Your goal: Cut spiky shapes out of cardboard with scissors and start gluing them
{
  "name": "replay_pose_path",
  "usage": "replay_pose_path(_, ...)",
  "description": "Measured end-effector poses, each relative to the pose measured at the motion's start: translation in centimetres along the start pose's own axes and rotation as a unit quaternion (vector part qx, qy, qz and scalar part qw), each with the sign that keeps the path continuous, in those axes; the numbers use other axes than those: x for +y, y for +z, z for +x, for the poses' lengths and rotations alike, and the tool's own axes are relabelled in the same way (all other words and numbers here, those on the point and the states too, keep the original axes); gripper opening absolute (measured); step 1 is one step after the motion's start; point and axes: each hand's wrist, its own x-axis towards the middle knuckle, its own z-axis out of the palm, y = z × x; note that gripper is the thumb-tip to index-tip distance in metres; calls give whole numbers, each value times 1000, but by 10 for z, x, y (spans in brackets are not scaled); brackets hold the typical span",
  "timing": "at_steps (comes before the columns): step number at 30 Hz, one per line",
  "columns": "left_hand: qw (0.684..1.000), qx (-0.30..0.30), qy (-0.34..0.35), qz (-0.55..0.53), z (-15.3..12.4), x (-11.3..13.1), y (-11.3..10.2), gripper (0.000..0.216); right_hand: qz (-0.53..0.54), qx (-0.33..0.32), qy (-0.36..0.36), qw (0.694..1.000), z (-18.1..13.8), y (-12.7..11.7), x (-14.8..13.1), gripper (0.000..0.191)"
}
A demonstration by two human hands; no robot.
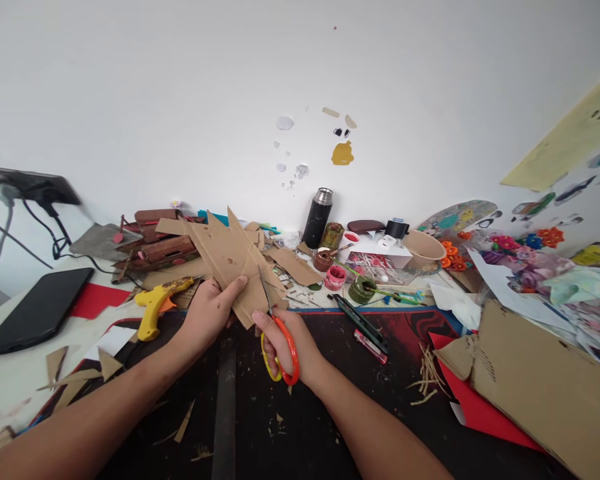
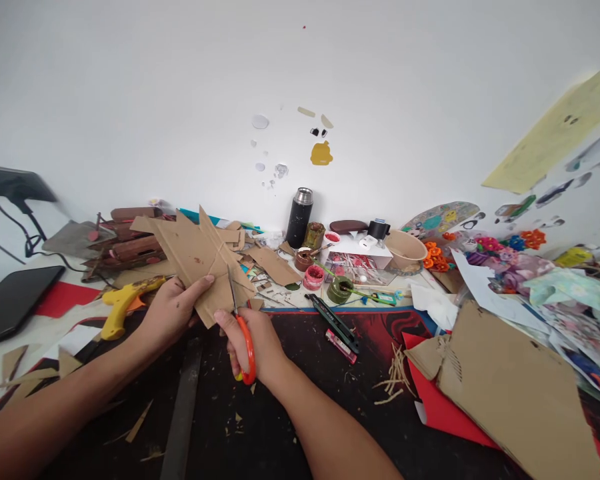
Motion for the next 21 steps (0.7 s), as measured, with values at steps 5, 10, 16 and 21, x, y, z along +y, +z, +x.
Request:
replay_pose_path(5,999,15,-15,-48,1,-1,1,29,0,4,17,1000,0,1,-4,70)
replay_pose_path(10,1000,27,5,-10,1,2,-2,23,-4,7,27,1000,0,2,-2,66)
replay_pose_path(16,997,44,56,24,1,7,-3,26,-4,10,12,1000,-1,2,0,66)
replay_pose_path(21,999,34,-14,-40,0,4,3,30,4,9,15,1000,-1,3,0,67)
